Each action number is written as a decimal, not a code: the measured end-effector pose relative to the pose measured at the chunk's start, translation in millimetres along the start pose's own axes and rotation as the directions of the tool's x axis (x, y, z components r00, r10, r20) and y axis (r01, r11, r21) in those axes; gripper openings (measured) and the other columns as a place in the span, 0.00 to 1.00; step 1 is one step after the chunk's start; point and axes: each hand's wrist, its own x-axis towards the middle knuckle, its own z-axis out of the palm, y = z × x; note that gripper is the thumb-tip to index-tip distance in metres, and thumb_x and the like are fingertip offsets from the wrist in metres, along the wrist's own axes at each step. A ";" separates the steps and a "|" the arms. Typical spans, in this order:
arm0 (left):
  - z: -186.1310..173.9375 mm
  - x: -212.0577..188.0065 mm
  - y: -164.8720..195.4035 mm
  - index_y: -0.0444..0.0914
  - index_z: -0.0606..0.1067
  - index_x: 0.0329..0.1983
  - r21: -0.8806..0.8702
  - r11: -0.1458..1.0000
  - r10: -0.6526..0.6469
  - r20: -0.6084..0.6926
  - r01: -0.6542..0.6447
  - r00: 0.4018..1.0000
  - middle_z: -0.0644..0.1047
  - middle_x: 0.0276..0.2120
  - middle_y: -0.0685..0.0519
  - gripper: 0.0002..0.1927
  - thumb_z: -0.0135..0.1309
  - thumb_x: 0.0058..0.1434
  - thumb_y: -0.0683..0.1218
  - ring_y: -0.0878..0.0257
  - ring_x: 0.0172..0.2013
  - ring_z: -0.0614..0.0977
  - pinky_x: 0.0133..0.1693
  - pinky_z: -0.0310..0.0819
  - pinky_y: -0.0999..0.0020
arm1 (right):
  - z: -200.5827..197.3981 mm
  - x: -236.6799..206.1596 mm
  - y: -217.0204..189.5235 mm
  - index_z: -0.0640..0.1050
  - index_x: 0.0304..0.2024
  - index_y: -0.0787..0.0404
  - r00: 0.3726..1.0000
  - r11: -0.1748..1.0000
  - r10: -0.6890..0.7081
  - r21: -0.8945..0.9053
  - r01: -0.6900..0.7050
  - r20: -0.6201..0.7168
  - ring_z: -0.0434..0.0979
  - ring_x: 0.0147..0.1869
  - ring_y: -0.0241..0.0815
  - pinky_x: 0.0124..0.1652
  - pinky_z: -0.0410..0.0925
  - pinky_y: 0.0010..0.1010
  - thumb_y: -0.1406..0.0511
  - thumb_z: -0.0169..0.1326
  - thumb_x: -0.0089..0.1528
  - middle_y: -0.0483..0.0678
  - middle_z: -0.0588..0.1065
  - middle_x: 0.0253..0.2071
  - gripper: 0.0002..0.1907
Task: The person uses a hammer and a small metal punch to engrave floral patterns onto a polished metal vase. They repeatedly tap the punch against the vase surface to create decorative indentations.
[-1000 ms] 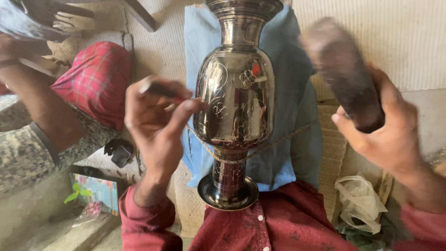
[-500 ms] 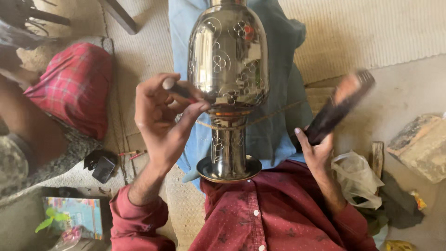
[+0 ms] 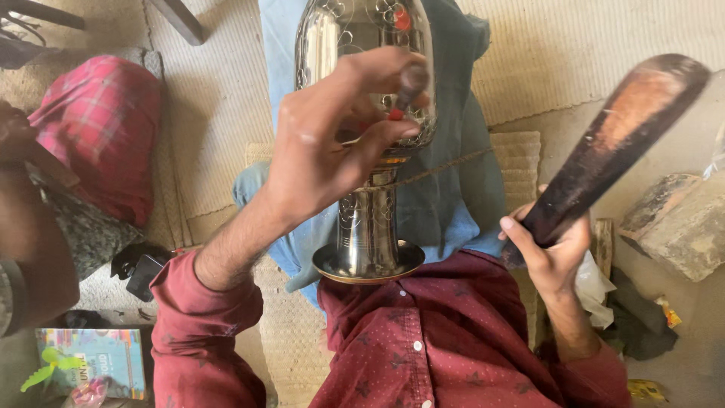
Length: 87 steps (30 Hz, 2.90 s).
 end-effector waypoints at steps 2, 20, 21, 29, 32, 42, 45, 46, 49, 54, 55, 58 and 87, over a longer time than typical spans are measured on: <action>0.4 5.8 -0.7 0.37 0.68 0.64 0.103 0.988 0.110 0.038 -0.113 0.993 0.79 0.57 0.49 0.26 0.65 0.67 0.35 0.62 0.46 0.87 0.43 0.85 0.71 | -10.4 -3.1 3.0 0.64 0.60 0.73 1.000 1.000 -0.011 -0.015 0.011 0.020 0.78 0.33 0.40 0.38 0.73 0.30 0.78 0.61 0.63 0.52 0.75 0.31 0.26; -9.3 37.8 -9.8 0.43 0.67 0.68 0.153 0.930 0.260 0.369 -0.334 0.892 0.82 0.47 0.50 0.29 0.65 0.66 0.41 0.49 0.44 0.84 0.38 0.76 0.54 | -66.0 14.6 -29.5 0.66 0.52 0.67 0.980 0.969 -0.196 0.159 0.187 0.042 0.75 0.33 0.40 0.38 0.75 0.30 0.75 0.56 0.70 0.55 0.71 0.35 0.13; -9.1 38.8 -10.2 0.43 0.68 0.67 0.156 0.925 0.270 0.371 -0.346 0.889 0.82 0.47 0.50 0.29 0.64 0.65 0.41 0.48 0.43 0.84 0.36 0.76 0.53 | -68.7 15.9 -30.0 0.67 0.48 0.67 0.981 0.970 -0.187 0.171 0.174 0.060 0.76 0.33 0.40 0.39 0.75 0.30 0.74 0.55 0.72 0.55 0.71 0.34 0.09; -7.9 36.1 -8.5 0.44 0.68 0.67 0.163 0.907 0.314 0.357 -0.389 0.880 0.82 0.48 0.51 0.29 0.64 0.65 0.42 0.50 0.39 0.83 0.37 0.76 0.54 | -80.6 30.2 -35.1 0.72 0.47 0.70 0.971 0.877 -0.227 -0.418 0.236 0.071 0.77 0.40 0.42 0.42 0.72 0.30 0.76 0.58 0.72 0.57 0.74 0.40 0.07; -5.5 26.3 -4.5 0.45 0.66 0.69 0.203 0.908 0.302 0.292 -0.367 0.908 0.82 0.50 0.53 0.31 0.64 0.65 0.41 0.52 0.40 0.83 0.39 0.78 0.56 | -85.3 37.8 -39.8 0.75 0.50 0.79 0.850 0.422 -0.434 -0.766 0.485 0.299 0.77 0.38 0.49 0.38 0.70 0.35 0.79 0.64 0.66 0.67 0.77 0.43 0.13; 13.4 -1.6 -1.3 0.47 0.66 0.67 0.393 0.904 0.169 0.034 -0.169 0.985 0.82 0.43 0.61 0.30 0.62 0.65 0.35 0.61 0.36 0.83 0.37 0.79 0.67 | -85.2 80.5 -62.4 0.72 0.61 0.70 0.967 0.777 0.156 -0.629 0.005 0.201 0.78 0.37 0.38 0.40 0.71 0.29 0.72 0.55 0.66 0.56 0.77 0.46 0.20; 16.5 -7.8 -1.7 0.45 0.67 0.66 0.356 0.923 0.172 -0.048 -0.144 0.984 0.82 0.48 0.58 0.31 0.60 0.64 0.30 0.63 0.37 0.83 0.40 0.80 0.70 | -83.1 83.9 -78.1 0.70 0.61 0.74 0.956 0.639 0.135 -0.761 0.117 0.261 0.80 0.40 0.42 0.38 0.73 0.30 0.74 0.57 0.63 0.59 0.77 0.45 0.24; 17.2 -9.6 -2.1 0.44 0.67 0.67 0.344 0.929 0.174 -0.074 -0.138 0.982 0.82 0.48 0.57 0.31 0.59 0.64 0.29 0.63 0.38 0.83 0.41 0.80 0.70 | -82.8 84.7 -80.8 0.69 0.61 0.75 0.952 0.593 0.100 -0.786 0.177 0.290 0.80 0.40 0.43 0.38 0.73 0.31 0.75 0.57 0.62 0.61 0.76 0.45 0.25; 18.8 -16.3 -0.3 0.41 0.69 0.66 0.340 0.935 0.154 -0.131 -0.101 0.979 0.80 0.43 0.56 0.29 0.62 0.65 0.30 0.62 0.37 0.82 0.40 0.78 0.69 | -87.2 88.0 -78.2 0.69 0.60 0.79 0.889 0.448 -0.102 -0.777 0.442 0.447 0.80 0.41 0.48 0.40 0.73 0.33 0.75 0.55 0.62 0.68 0.75 0.52 0.24; 19.8 -20.7 -1.5 0.40 0.70 0.63 0.298 0.942 0.209 -0.163 -0.154 0.964 0.81 0.49 0.54 0.27 0.65 0.65 0.31 0.62 0.36 0.82 0.38 0.76 0.68 | -109.7 90.0 -37.8 0.72 0.62 0.73 0.852 0.363 0.256 -0.862 0.353 0.457 0.81 0.46 0.45 0.44 0.73 0.29 0.71 0.50 0.67 0.58 0.77 0.54 0.20; 19.7 -21.3 -2.3 0.40 0.70 0.62 0.299 0.938 0.231 -0.160 -0.176 0.960 0.81 0.50 0.54 0.27 0.64 0.64 0.31 0.62 0.35 0.81 0.37 0.75 0.68 | -117.1 87.0 -31.2 0.73 0.62 0.71 0.831 0.366 0.336 -0.875 0.318 0.443 0.81 0.47 0.44 0.45 0.73 0.28 0.70 0.49 0.68 0.56 0.77 0.55 0.20; 16.3 -23.4 -6.0 0.37 0.72 0.60 0.331 0.914 0.285 -0.112 -0.235 0.952 0.83 0.49 0.54 0.26 0.65 0.61 0.30 0.63 0.31 0.80 0.30 0.70 0.68 | -136.7 76.2 -21.0 0.74 0.61 0.73 0.837 0.537 0.043 -0.719 0.442 0.546 0.80 0.52 0.48 0.47 0.71 0.32 0.71 0.49 0.68 0.59 0.76 0.57 0.19; 35.8 -31.0 -6.9 0.33 0.64 0.63 0.073 0.995 0.084 -0.326 -0.063 0.942 0.80 0.52 0.43 0.22 0.57 0.72 0.28 0.65 0.39 0.88 0.37 0.86 0.75 | -63.3 90.1 -101.3 0.60 0.78 0.51 0.720 0.302 -0.385 -0.658 0.690 0.578 0.72 0.38 0.50 0.36 0.67 0.37 0.81 0.59 0.61 0.58 0.71 0.44 0.46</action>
